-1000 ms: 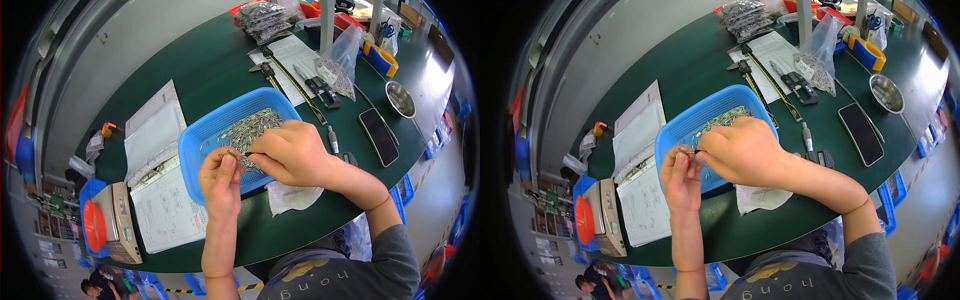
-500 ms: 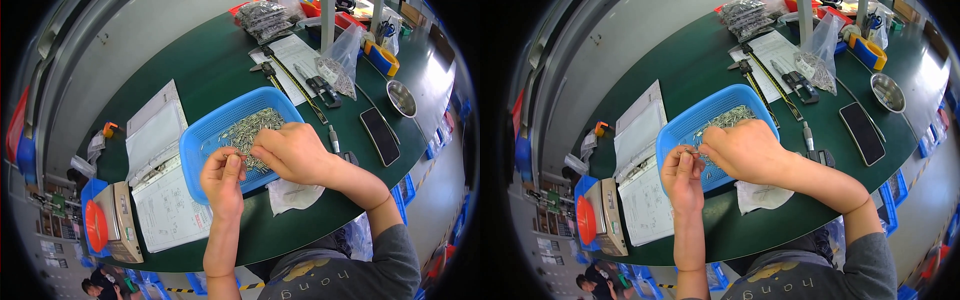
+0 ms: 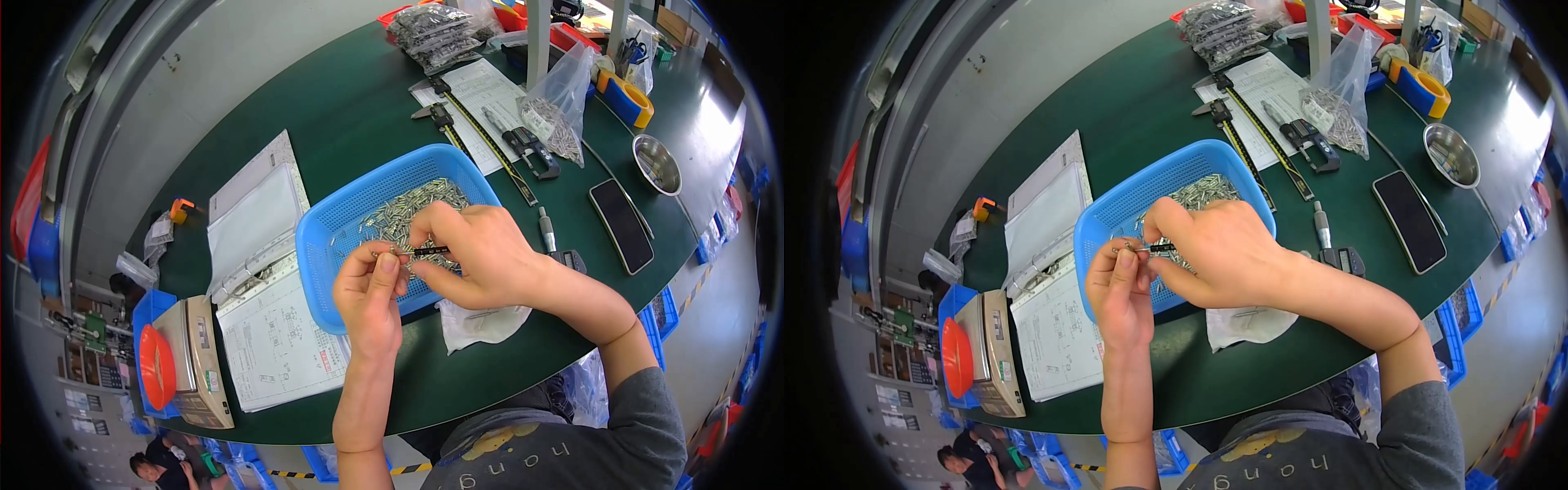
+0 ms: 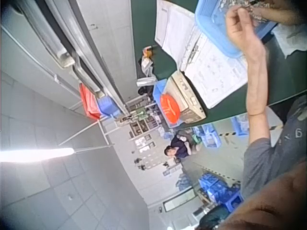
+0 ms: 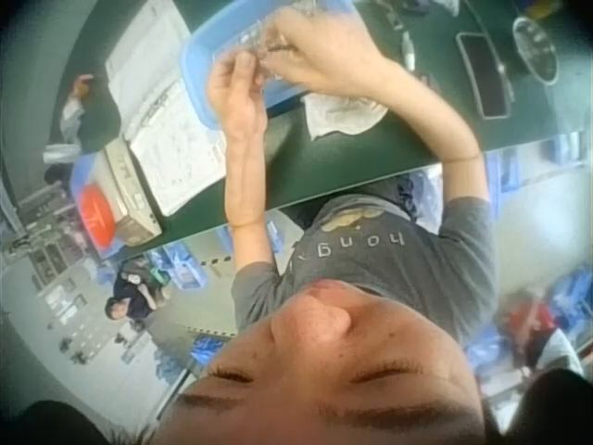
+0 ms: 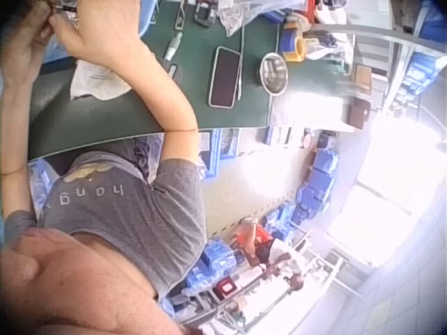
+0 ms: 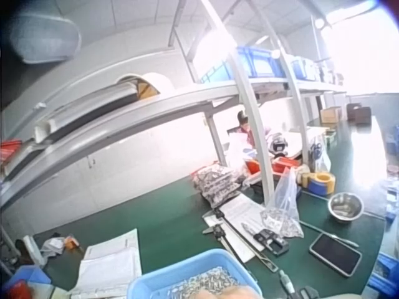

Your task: The recorder is picking up and visually inspecting small metal pins from a blue plastic basket on a factory workbench.

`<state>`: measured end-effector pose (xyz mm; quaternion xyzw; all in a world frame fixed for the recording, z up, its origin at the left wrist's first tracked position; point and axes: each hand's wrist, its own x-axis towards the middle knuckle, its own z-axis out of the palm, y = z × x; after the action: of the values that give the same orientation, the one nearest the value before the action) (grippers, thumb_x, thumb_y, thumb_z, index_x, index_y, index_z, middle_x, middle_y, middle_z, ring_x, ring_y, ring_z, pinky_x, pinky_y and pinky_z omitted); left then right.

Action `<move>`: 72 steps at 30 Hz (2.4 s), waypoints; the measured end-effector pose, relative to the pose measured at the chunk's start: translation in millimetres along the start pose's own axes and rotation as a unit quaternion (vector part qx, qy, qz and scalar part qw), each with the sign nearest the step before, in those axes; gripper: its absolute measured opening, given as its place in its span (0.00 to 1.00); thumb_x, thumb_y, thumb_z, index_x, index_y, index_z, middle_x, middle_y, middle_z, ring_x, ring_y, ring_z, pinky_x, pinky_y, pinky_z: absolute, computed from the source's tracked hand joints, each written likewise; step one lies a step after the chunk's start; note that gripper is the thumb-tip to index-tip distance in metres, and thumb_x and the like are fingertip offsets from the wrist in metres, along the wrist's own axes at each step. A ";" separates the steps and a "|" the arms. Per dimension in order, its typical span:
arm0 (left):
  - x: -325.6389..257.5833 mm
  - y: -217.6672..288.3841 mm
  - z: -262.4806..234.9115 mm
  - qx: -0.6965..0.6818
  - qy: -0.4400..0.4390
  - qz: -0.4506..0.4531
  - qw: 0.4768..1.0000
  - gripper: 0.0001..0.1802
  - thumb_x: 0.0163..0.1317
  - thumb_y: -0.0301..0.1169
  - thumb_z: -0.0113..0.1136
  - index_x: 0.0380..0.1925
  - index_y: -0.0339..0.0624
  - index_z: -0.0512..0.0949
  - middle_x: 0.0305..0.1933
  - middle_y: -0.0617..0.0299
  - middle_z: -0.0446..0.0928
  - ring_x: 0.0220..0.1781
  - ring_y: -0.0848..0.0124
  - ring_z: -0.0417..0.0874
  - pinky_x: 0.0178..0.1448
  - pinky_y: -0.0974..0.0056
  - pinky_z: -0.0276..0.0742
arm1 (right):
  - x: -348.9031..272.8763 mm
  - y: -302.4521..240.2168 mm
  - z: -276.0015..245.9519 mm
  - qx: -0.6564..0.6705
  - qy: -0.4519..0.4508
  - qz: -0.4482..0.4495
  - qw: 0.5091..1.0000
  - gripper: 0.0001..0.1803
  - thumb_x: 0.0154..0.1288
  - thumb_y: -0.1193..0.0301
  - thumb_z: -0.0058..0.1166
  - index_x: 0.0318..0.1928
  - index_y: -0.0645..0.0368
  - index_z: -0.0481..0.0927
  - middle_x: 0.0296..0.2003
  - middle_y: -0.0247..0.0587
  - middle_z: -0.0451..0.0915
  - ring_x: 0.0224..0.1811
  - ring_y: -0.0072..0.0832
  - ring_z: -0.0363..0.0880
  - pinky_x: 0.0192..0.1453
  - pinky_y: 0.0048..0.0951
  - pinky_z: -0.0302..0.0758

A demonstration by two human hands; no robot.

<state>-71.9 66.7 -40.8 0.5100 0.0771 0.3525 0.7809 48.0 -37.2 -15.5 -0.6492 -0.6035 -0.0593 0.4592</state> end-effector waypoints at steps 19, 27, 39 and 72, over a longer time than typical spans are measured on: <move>6.2 7.4 -8.2 0.027 0.042 -0.027 0.998 0.10 0.59 0.28 0.56 0.39 0.34 0.75 0.33 0.58 0.77 0.25 0.78 0.69 0.30 0.75 0.67 | 7.3 9.2 1.3 -0.053 0.111 -0.107 0.987 0.11 0.45 0.75 0.61 0.29 0.54 0.73 0.18 0.29 0.74 0.16 0.26 0.69 0.22 0.26 0.63; 5.8 7.6 -2.5 0.117 0.043 0.013 0.992 0.09 0.57 0.25 0.58 0.38 0.34 0.77 0.32 0.61 0.75 0.26 0.79 0.70 0.29 0.76 0.67 | 6.1 10.7 2.8 -0.032 0.095 -0.085 0.991 0.11 0.44 0.76 0.62 0.29 0.55 0.74 0.19 0.28 0.74 0.15 0.23 0.69 0.21 0.24 0.62; 5.0 10.5 -1.0 0.191 -0.005 0.076 0.979 0.07 0.55 0.20 0.58 0.34 0.32 0.77 0.32 0.62 0.72 0.28 0.79 0.71 0.30 0.77 0.67 | 4.7 11.0 0.6 -0.030 0.050 -0.066 0.996 0.05 0.55 0.70 0.54 0.26 0.55 0.73 0.15 0.36 0.73 0.18 0.37 0.72 0.23 0.34 0.66; 0.1 15.8 4.1 0.284 0.018 0.251 0.925 0.05 0.50 0.19 0.61 0.28 0.33 0.78 0.28 0.59 0.73 0.26 0.76 0.71 0.30 0.74 0.67 | 4.9 2.3 -0.2 0.141 0.014 -0.026 0.990 0.06 0.52 0.74 0.57 0.30 0.58 0.74 0.21 0.34 0.74 0.21 0.29 0.70 0.27 0.28 0.65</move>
<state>-77.4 67.4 -25.4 0.7063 0.0576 0.5098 0.4877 51.3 -33.4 -13.5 -0.5616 -0.6157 0.0053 0.5527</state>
